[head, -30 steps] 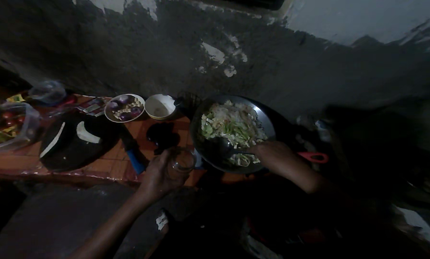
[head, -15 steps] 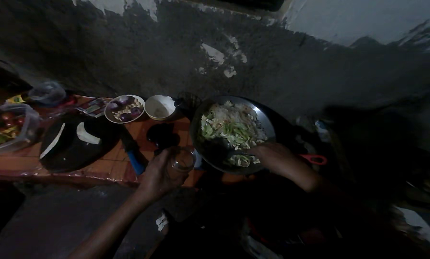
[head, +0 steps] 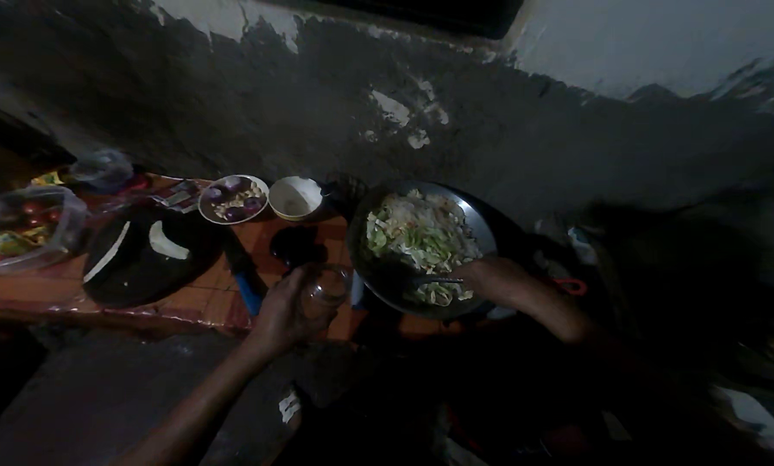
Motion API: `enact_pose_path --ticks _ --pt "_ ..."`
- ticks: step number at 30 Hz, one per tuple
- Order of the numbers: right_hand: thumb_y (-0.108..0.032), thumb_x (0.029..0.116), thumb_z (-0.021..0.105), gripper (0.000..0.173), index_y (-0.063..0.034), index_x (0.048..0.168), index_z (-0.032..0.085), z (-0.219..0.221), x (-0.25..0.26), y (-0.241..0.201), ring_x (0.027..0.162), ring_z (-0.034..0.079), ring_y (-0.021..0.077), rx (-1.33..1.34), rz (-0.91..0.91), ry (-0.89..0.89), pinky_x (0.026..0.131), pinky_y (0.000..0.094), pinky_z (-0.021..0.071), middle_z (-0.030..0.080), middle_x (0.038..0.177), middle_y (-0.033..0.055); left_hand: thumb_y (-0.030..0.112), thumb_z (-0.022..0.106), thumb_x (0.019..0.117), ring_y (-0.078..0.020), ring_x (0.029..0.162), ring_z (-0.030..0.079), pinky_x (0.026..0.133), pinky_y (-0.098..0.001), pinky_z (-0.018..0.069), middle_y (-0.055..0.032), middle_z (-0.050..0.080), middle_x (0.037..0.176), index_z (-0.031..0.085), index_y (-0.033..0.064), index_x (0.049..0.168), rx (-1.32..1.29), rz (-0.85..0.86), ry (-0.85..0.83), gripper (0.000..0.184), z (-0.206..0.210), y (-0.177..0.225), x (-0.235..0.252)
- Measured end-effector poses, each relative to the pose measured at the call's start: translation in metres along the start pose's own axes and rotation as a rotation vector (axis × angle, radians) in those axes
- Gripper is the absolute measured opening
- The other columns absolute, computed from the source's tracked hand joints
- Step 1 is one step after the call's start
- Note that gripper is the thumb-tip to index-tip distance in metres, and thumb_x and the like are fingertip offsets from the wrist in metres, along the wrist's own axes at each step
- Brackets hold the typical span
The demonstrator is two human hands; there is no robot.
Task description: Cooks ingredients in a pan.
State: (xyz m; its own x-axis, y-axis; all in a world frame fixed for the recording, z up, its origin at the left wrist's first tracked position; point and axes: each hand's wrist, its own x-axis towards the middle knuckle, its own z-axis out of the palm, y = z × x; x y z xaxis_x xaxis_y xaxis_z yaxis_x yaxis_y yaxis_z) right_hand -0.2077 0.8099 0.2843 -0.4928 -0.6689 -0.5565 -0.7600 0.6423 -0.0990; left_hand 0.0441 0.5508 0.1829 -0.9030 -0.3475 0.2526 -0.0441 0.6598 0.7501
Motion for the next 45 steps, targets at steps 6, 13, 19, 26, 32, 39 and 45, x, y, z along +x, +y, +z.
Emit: enact_pose_path --ticks 6,13,19,26,32,39,45 --pt "-0.008 0.1049 0.055 0.029 -0.0123 0.127 0.073 -0.015 -0.004 0.017 0.094 0.067 0.0305 0.152 -0.063 -0.017 0.087 0.0533 0.0516 0.072 0.106 0.016 0.039 0.079 0.0823 -0.0354 0.117 0.065 0.101 -0.0618 0.0481 -0.0203 0.067 0.128 0.052 -0.0019 0.142 0.04 0.009 -0.034 0.077 -0.012 0.002 0.02" --pt "-0.013 0.1089 0.049 0.032 -0.0157 0.136 0.067 -0.08 -0.044 0.01 0.067 0.058 0.0184 0.129 0.017 -0.016 0.066 0.038 0.0512 0.066 0.084 0.011 0.032 0.082 0.084 -0.0359 0.114 0.066 0.101 -0.0659 0.0446 -0.0177 0.069 0.123 0.059 0.004 0.139 0.118 0.029 -0.125 0.066 -0.01 0.023 0.068" --pt "-0.004 0.1074 0.048 0.033 -0.004 0.136 0.064 -0.121 -0.069 0.009 0.058 0.051 0.0099 0.18 0.064 -0.003 0.058 0.0243 0.0447 0.061 0.076 0.0098 0.03 0.086 0.0802 -0.0416 0.113 0.065 0.103 -0.0664 0.0413 -0.0232 0.069 0.12 0.058 -0.0003 0.137 0.162 -0.016 -0.201 0.071 0.018 0.051 0.099" --pt "-0.007 0.1079 0.049 0.033 -0.0086 0.137 0.065 -0.134 -0.081 0.007 0.062 0.052 0.0129 0.13 0.16 0.036 0.062 0.0284 0.0473 0.062 0.079 0.0105 0.031 0.086 0.0811 -0.0413 0.117 0.064 0.108 -0.0664 0.0376 -0.0215 0.068 0.123 0.044 0.0042 0.149 0.16 -0.059 -0.27 0.084 0.053 0.056 0.118" --pt "-0.005 0.1065 0.052 0.031 -0.007 0.133 0.068 -0.133 -0.078 0.017 0.08 0.065 0.0235 -0.072 0.04 0.084 0.078 0.0418 0.0533 0.071 0.095 0.0159 0.034 0.086 0.0813 -0.0409 0.116 0.064 0.11 -0.0653 0.0356 -0.0208 0.07 0.119 0.037 0.0091 0.154 0.174 -0.117 -0.294 0.091 0.06 0.066 0.119" --pt "-0.005 0.1053 0.052 0.033 -0.0134 0.132 0.07 -0.132 -0.076 0.02 0.095 0.07 0.0323 -0.254 -0.029 0.119 0.085 0.0533 0.054 0.073 0.104 0.0154 0.026 0.082 0.086 -0.0419 0.112 0.066 0.11 -0.067 0.0357 -0.0218 0.07 0.117 0.028 0.0106 0.159 0.184 -0.112 -0.313 0.092 0.061 0.066 0.118" --pt "-0.02 0.1085 0.05 0.033 -0.0229 0.138 0.065 -0.135 -0.098 -0.034 0.098 0.069 0.0389 -0.354 0.266 0.119 0.08 0.0604 0.053 0.073 0.104 0.0169 0.032 0.084 0.0848 -0.0386 0.108 0.068 0.111 -0.0646 0.0347 -0.0191 0.073 0.11 0.026 0.0112 0.161 0.219 -0.11 -0.279 0.098 0.06 0.07 0.119"
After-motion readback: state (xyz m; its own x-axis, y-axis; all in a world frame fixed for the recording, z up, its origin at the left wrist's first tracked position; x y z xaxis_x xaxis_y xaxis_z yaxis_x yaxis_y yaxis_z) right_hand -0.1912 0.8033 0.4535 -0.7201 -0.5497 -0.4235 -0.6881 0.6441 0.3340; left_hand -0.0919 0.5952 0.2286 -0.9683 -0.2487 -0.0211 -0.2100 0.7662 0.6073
